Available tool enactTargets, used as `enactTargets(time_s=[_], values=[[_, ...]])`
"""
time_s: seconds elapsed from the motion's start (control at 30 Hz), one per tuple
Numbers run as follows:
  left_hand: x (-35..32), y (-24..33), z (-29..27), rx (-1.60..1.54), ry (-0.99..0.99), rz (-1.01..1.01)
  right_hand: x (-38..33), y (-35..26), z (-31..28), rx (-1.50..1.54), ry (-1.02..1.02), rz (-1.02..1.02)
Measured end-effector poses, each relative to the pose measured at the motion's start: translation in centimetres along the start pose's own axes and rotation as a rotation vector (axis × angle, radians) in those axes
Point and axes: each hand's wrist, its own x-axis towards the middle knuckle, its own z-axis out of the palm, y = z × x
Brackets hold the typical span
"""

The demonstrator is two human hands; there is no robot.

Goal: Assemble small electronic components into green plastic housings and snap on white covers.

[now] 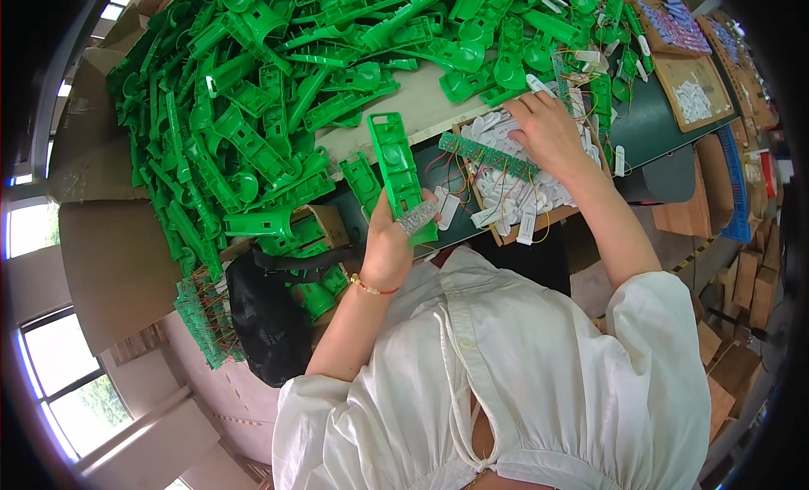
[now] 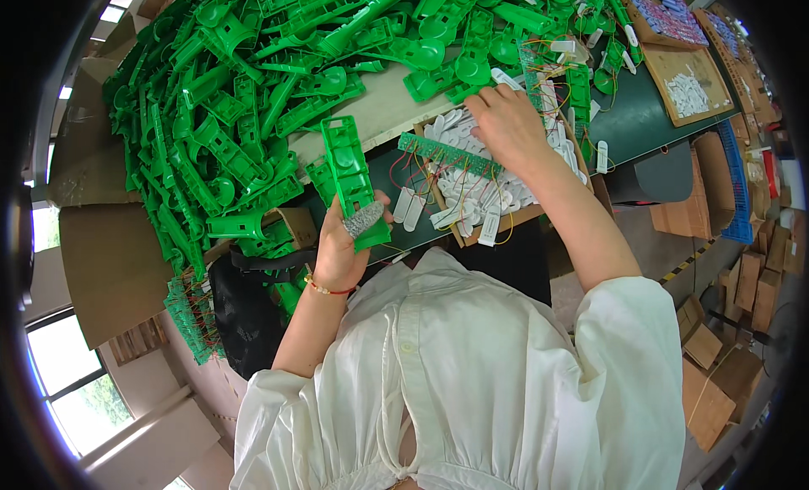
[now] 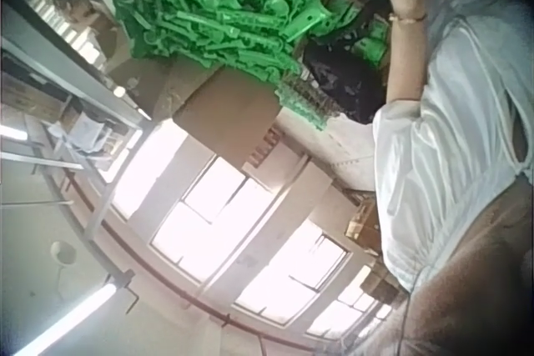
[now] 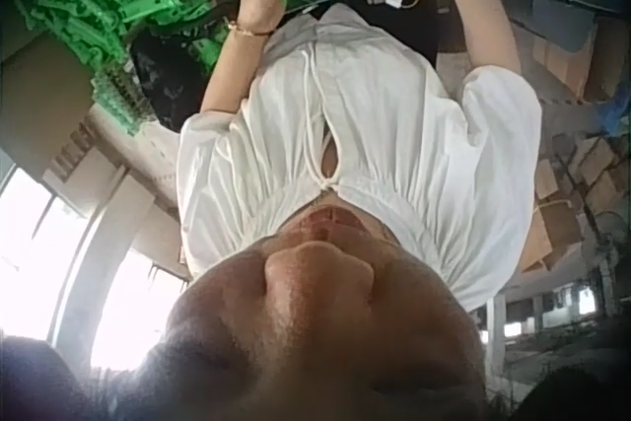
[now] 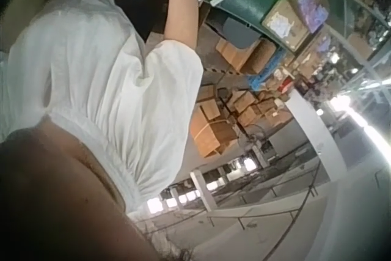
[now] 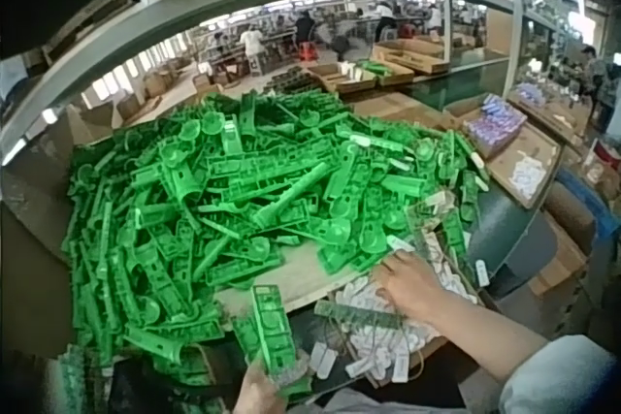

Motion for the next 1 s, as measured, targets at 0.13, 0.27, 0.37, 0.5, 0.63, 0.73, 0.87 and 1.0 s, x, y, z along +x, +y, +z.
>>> enactTargets(time_s=[0.13, 0.27, 0.37, 0.5, 0.63, 0.73, 0.87, 1.0], values=[[-0.2, 0.1, 0.2, 0.061, 0.005, 0.022, -0.6, 1.1, 0.8, -0.063, 0.156, -0.208], [0.0, 0.3, 0.2, 0.037, 0.035, -0.02, -1.0, 1.6, 0.3, -0.113, 0.214, -0.26], [0.1, 0.3, 0.1, 0.169, 0.049, 0.042, -0.8, -0.1, -1.3, 0.17, 0.376, -0.162], [1.7, 0.8, 1.5, 0.324, 0.009, 0.233, -1.7, -5.9, -4.3, 0.938, 0.039, 0.076], [1.1, 1.5, 3.0, 0.22, 0.007, 0.142, -2.1, -7.9, -4.5, 1.216, -0.097, 0.153], [0.4, 1.9, 3.7, -0.137, 0.003, 0.114, -2.3, -9.6, -3.1, 1.908, -0.01, 0.43], [0.2, 1.7, 3.2, -0.149, -0.031, 0.102, -2.4, -10.0, -3.1, 1.756, -0.054, 0.429], [0.0, 1.7, 2.4, 0.384, -0.102, 0.236, -2.0, -10.1, -4.0, 1.627, -0.17, 0.348]])
